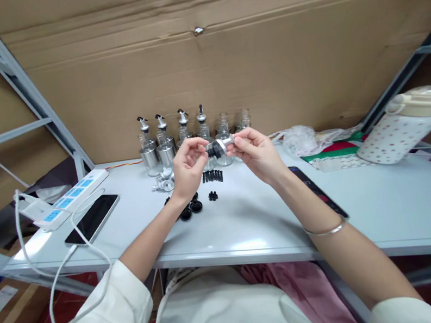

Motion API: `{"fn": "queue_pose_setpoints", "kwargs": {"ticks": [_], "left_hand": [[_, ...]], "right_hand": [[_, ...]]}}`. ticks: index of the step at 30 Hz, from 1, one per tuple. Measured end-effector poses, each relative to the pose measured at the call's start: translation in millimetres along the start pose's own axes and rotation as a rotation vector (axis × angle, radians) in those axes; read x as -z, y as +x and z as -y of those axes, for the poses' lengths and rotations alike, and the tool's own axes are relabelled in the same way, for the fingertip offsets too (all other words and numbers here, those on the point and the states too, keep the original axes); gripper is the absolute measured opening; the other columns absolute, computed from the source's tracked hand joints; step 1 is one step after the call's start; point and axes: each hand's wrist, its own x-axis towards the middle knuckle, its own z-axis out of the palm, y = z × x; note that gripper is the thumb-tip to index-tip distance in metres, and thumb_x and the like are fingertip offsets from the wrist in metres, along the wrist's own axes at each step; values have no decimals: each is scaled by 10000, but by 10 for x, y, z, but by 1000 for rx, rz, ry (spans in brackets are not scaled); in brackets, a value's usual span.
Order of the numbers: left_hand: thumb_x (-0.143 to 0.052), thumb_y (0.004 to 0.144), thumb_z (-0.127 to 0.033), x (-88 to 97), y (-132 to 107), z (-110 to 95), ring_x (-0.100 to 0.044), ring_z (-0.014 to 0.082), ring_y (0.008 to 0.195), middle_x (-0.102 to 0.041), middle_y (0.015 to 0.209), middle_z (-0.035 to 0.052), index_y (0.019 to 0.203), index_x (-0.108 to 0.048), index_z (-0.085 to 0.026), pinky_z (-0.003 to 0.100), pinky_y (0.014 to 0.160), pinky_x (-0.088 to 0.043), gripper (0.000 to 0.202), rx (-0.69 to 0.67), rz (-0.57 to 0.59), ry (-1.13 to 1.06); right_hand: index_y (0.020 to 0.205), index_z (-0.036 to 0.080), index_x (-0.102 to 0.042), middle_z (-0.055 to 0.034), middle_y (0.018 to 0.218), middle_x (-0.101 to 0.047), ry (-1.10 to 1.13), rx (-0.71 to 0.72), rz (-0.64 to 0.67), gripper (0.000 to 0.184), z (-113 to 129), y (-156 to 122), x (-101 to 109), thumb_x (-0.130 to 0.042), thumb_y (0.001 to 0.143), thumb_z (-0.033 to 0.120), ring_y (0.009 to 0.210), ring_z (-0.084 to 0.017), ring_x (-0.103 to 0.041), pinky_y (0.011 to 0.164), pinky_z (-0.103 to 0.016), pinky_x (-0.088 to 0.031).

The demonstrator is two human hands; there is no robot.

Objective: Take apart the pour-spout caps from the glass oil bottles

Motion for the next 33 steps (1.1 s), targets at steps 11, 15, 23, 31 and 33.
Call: {"fn": "queue_pose_setpoints", "kwargs": {"ticks": [11,15,23,31,33], "left_hand": [[-677,803,-244,151,-100,124,-563,96,849,-571,919,6,968,-602,-210,214,780,-477,184,-4,38,-109],[-723,771,-302,201,-58,136,-567,94,825,-591,971,12,1020,-585,-238,216,751,-491,292,78,35,-135],[-746,736,-398,289,-18,45,-589,204,1041,-594,1215,53,1189,-607,-303,328,850,-519,484,486,421,-551],[-793,686,-375,273,-35,48,-578,204,1050,-624,1147,35,1073,-679,-295,364,923,-483,411,504,407,-642],[-796,680,-380,271,-43,73,-570,207,1068,-627,1135,34,1066,-678,-290,370,931,-478,413,511,411,-656]], "right_hand": [[791,225,-591,30,719,-706,-53,-26,4,300,-55,-51,-62,-771,667,431,630,-115,-662,746,-297,-545],[794,223,-598,28,719,-710,-29,-60,5,309,-30,-61,-72,-786,648,422,645,-119,-670,750,-297,-546],[770,213,-596,44,700,-706,53,-146,117,272,3,-104,-123,-781,676,389,627,-103,-671,732,-285,-553],[757,202,-614,36,693,-704,110,-207,134,259,27,-129,-146,-801,658,352,620,-93,-660,683,-249,-542],[754,200,-614,33,692,-699,109,-223,133,262,23,-132,-148,-802,655,353,615,-95,-651,686,-260,-543]]}}
